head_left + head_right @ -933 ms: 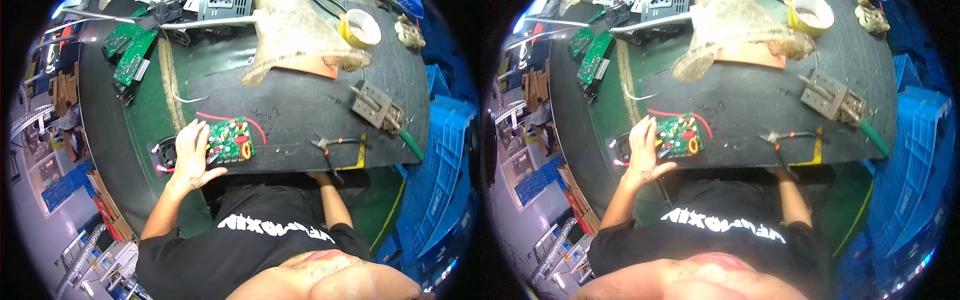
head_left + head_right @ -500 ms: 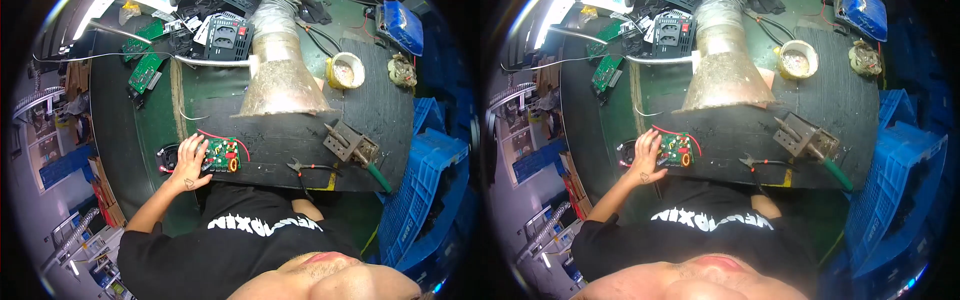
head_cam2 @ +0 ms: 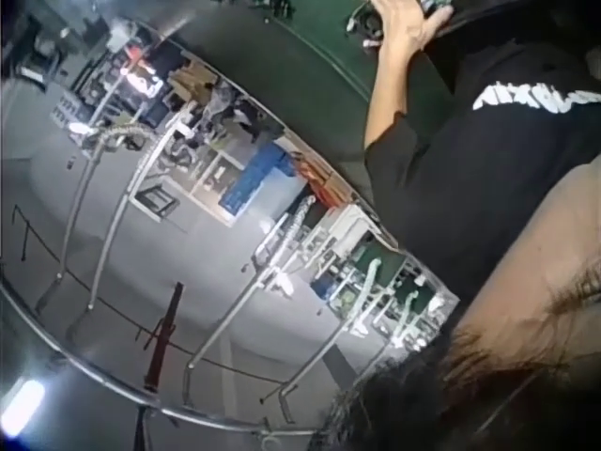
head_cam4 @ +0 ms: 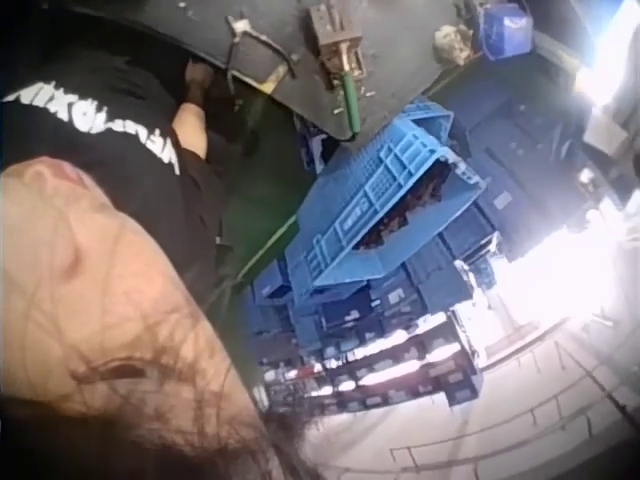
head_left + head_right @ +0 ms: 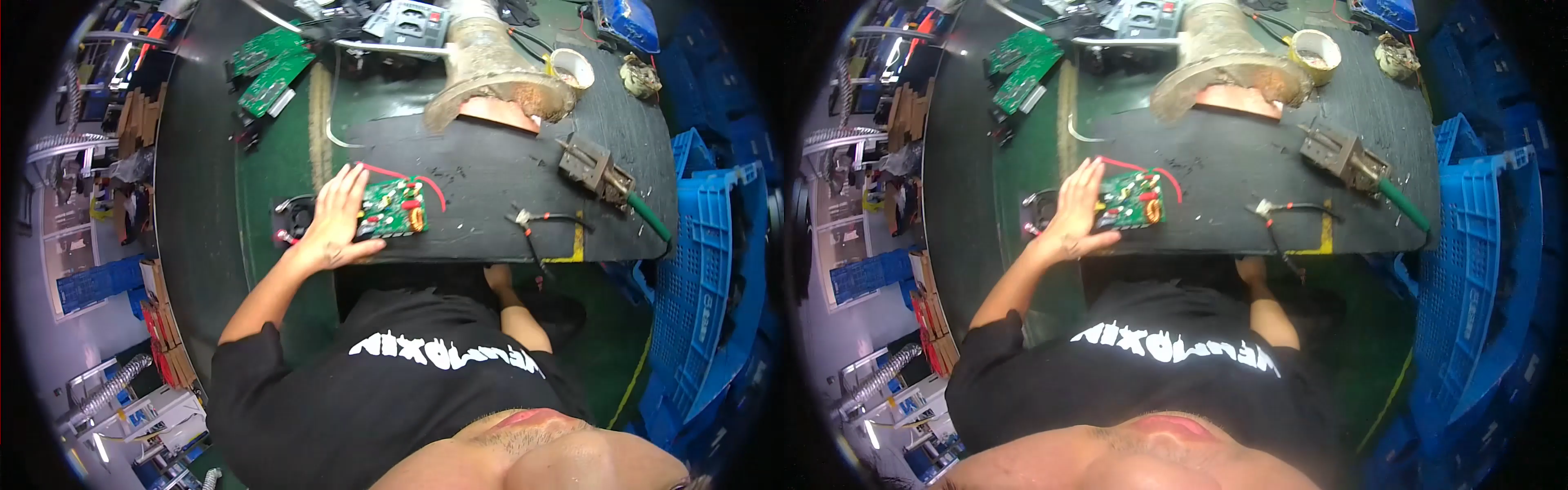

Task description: Solder wires and assemble components onto an electronic circuit board.

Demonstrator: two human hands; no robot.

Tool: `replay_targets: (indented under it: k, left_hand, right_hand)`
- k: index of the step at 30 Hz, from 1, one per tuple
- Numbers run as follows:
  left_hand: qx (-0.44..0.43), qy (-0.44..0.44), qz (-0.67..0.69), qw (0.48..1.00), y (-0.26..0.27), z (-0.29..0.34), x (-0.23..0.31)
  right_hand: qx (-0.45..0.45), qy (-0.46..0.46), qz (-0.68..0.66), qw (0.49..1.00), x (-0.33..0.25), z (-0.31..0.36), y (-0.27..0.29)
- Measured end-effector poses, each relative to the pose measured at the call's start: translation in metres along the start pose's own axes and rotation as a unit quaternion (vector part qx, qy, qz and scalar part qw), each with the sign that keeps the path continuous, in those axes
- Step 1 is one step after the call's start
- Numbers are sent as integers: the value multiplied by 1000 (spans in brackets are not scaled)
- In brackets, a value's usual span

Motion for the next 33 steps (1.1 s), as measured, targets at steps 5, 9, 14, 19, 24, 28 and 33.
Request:
replay_targets:
  k: [5,9,14,19,24,28,33]
  left_hand:
    - [186,-140,-114,966,80,-52,30]
    - [258,-146,-198,934,151,-169,8]
    - [234,-29,-166,958,141,-273,-62]
    - [243,-58,-204,947,139,-283,-94]
    - [344,-139,-60,927,175,-261,-53]
    - [434,-85,86,893,205,-191,-29]
    - [566,-252,-125,775,157,-37,78]
  right_hand:
    - [-241,-244,32,939,15,3,5]
    - [-196,-195,-5,961,-5,9,48]
    - [-72,-169,-69,981,-28,48,142]
    - [120,-273,-192,935,-3,141,204]
    - [161,-324,-260,895,6,184,211]
    - [144,-276,-207,928,-25,167,255]
    - [-32,-167,-461,871,-133,129,315]
Point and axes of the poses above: each hand's wrist, its own z-axis away from the middle knuckle, its own y-axis out of the back of the hand, x = y × z, the point moved 7 cm from there along -z, towards the middle knuckle, and after that the axes turned 5 degrees about -y, right-handed, at the moved point
